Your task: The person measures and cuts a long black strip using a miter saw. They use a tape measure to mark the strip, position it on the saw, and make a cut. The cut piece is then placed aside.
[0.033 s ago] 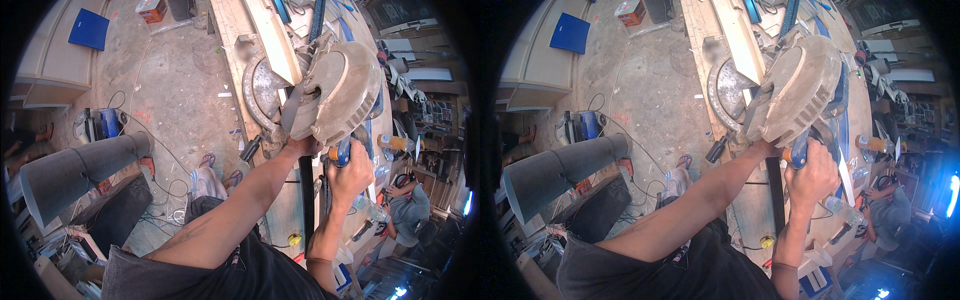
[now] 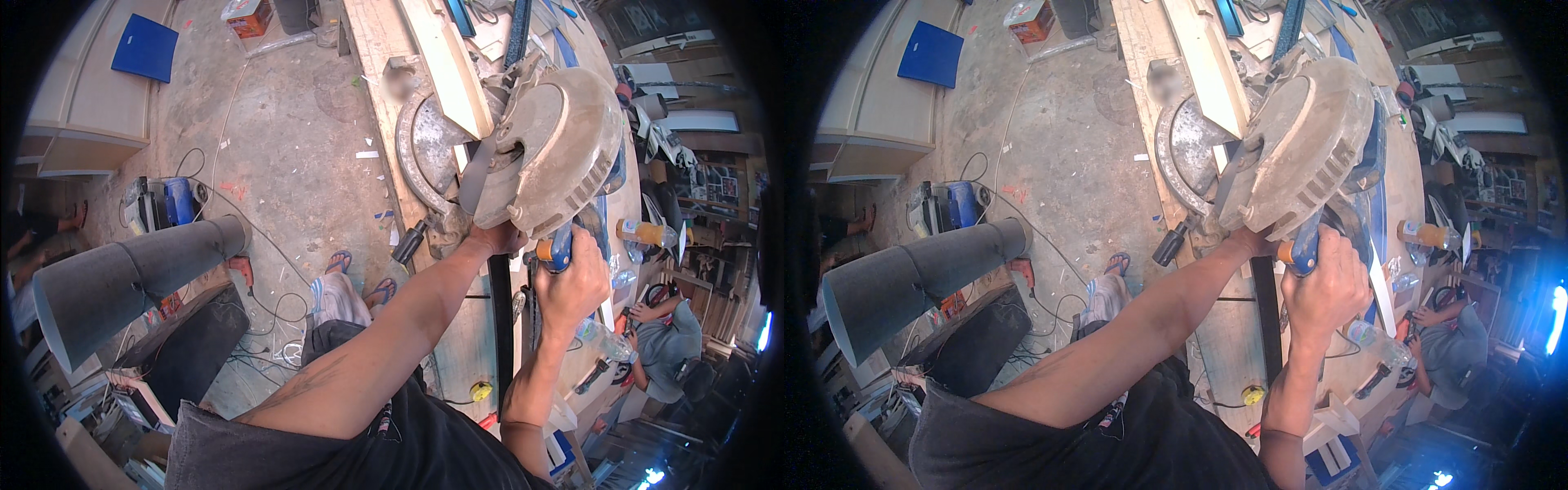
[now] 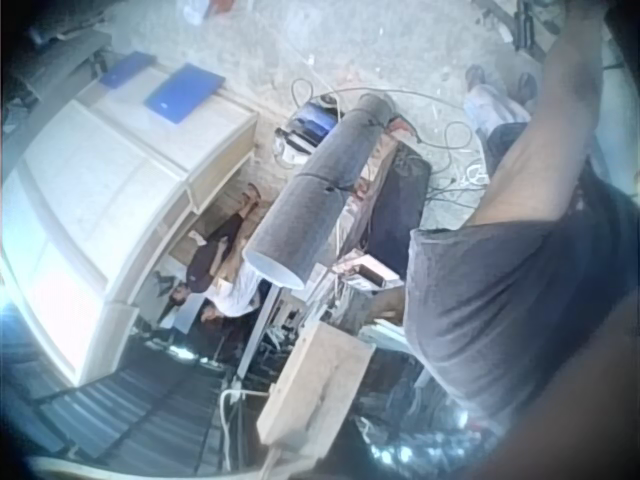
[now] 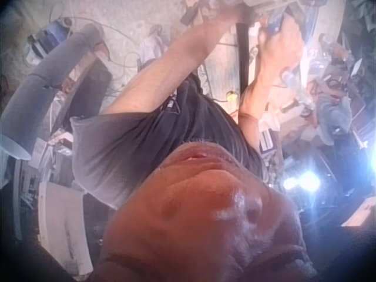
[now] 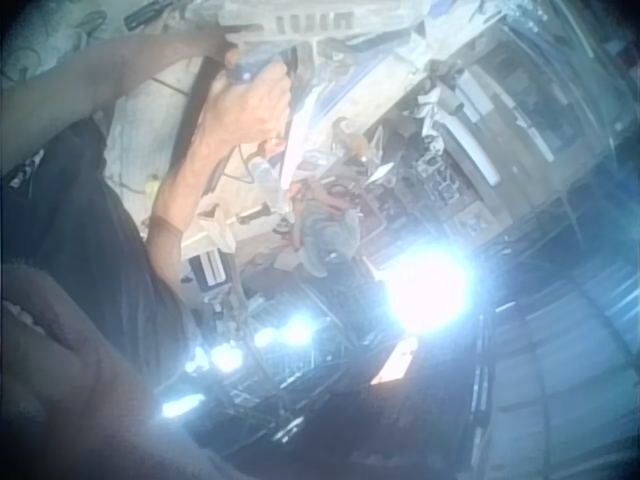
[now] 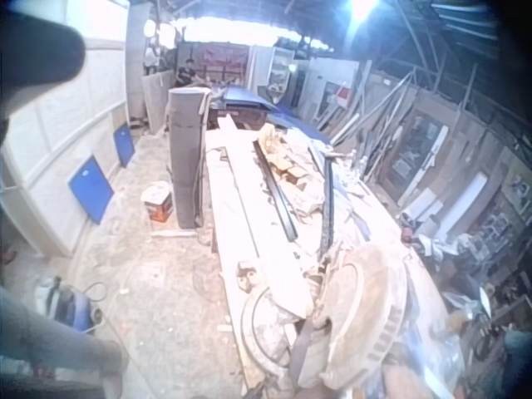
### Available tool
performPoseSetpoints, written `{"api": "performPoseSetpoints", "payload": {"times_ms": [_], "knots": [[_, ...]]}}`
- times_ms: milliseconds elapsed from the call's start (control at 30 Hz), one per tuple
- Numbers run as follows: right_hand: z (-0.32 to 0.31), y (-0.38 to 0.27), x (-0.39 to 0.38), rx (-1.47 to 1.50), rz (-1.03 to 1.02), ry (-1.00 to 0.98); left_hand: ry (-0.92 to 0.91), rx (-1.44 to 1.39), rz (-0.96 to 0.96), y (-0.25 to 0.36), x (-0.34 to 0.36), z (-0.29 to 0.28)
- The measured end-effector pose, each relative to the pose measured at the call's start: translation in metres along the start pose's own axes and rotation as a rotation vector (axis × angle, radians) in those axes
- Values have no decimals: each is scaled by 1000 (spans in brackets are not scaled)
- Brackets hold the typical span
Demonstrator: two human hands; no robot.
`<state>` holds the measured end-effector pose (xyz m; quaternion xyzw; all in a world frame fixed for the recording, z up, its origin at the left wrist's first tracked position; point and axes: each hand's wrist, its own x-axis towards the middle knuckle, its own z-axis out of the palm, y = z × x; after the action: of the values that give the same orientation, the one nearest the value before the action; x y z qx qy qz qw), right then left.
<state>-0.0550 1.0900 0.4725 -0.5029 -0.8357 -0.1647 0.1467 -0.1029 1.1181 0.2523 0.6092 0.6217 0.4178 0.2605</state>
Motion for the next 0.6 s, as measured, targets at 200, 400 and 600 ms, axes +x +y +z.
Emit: {"api": "performPoseSetpoints", "payload": {"times_ms": [200, 400, 600], "knots": [[1, -1, 1, 6, -3, 9, -23, -18, 42, -4, 7, 0], [1, -2, 0, 3, -3, 5, -71, -13, 39, -6, 7, 0], [2, -2, -1, 9, -1, 6, -63, -48, 17, -9, 7, 8]]}}
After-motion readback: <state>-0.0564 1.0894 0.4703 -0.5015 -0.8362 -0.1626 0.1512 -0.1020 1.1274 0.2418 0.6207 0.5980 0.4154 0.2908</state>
